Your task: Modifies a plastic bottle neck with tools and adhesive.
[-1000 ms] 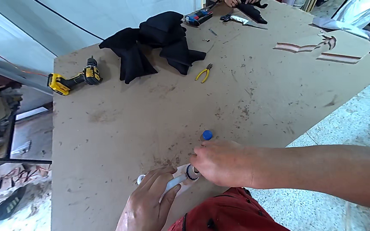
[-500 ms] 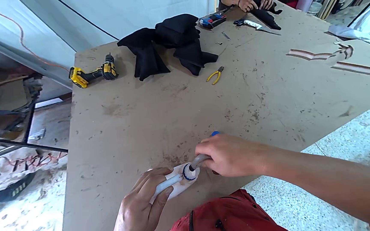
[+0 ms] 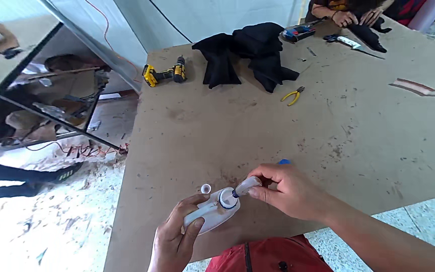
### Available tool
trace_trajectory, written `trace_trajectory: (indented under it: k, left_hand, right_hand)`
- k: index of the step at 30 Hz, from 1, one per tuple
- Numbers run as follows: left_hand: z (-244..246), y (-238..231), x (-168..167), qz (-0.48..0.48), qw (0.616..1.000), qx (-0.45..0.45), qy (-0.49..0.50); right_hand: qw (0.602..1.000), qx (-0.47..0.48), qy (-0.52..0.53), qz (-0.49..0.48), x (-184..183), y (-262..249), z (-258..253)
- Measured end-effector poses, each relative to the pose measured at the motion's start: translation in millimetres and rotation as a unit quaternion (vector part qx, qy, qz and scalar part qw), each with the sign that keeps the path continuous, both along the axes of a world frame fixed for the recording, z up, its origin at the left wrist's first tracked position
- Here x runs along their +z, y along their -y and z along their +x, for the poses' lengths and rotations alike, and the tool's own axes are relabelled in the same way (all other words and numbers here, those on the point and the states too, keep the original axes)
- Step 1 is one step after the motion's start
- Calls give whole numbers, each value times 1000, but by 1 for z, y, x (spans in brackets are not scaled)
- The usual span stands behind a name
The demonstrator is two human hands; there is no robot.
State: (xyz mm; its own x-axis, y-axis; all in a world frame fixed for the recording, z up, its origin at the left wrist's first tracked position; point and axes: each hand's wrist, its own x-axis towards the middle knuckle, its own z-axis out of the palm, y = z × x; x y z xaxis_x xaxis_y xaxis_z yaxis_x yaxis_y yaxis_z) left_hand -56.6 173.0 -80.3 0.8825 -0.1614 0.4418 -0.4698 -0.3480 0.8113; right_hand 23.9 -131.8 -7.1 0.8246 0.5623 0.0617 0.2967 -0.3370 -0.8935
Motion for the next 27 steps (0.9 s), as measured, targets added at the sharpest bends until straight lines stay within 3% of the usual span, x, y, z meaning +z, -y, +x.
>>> trace_trajectory:
  k: [6, 11, 20, 27]
  left_hand:
    - [-14, -12, -10, -45, 999, 21, -11]
    - [-25, -17, -15, -67, 997, 34, -24]
    - [-22, -13, -16, -88, 996, 23, -11]
    - [-17, -9, -17, -89, 996, 11, -7]
  right_hand:
    - [974, -4, -197, 109, -32, -14, 0]
    - [941, 35, -290, 170, -49, -29, -11]
    - [854, 48, -338, 392, -55, -43, -22]
    - [846, -41, -301, 438, -50, -44, -24]
